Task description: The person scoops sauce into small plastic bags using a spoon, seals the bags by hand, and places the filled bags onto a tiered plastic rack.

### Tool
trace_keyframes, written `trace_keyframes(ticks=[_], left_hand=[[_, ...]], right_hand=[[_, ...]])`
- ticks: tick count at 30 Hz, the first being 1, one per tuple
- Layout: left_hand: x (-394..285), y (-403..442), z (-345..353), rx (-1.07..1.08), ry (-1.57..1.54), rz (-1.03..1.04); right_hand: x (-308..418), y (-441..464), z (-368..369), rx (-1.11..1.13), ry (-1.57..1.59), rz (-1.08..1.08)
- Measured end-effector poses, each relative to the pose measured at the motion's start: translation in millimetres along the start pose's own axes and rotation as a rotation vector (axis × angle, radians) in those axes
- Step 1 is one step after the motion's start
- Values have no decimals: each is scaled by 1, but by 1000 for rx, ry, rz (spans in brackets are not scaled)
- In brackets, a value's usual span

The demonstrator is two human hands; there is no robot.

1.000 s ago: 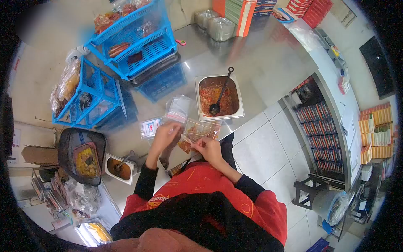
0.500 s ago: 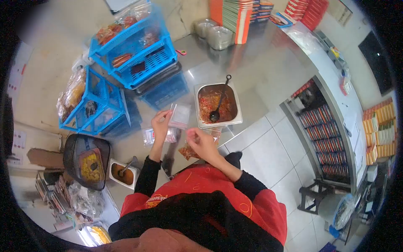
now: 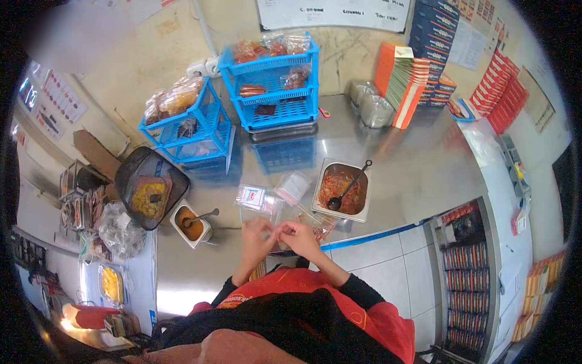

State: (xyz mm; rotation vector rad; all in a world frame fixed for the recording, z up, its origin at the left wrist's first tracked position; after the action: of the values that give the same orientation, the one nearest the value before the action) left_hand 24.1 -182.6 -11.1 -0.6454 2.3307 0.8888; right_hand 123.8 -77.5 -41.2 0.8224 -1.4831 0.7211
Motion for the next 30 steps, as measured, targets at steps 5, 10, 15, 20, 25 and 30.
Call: trace_keyframes(ticks=[5,10,15,20,25,30], left_hand=[[-27,-40,5,231,-383,-133],[-55,-76,1,292,-235,-134],[-65,-102,10,101,36,-114],[-80,-95,7,40,-36,-261],[-97,-76,-6,350,-115,268],[-100,-40,-13,448,-335,373]], right_hand=[[14,-48,-1,149,138,66],[-9,-86,-3,75,65,117],[2,-95,-22,-225,-389,-183],[-26,-93,-36,-204,-329,-66],[-26,-92,-46,219,273,513],[15,-77,-42,147,492,189]])
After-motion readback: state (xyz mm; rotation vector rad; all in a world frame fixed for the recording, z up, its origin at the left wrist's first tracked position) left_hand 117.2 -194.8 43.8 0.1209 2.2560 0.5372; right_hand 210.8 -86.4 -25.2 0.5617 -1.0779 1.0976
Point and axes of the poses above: each hand's wrist, its own y-axis towards the middle knuckle, its own z-axis out of the palm, x = y × z, the point moved 4 cm from there along y, towards the middle knuckle, and after that the axes turned 4 degrees about y, right-handed, at the moved point
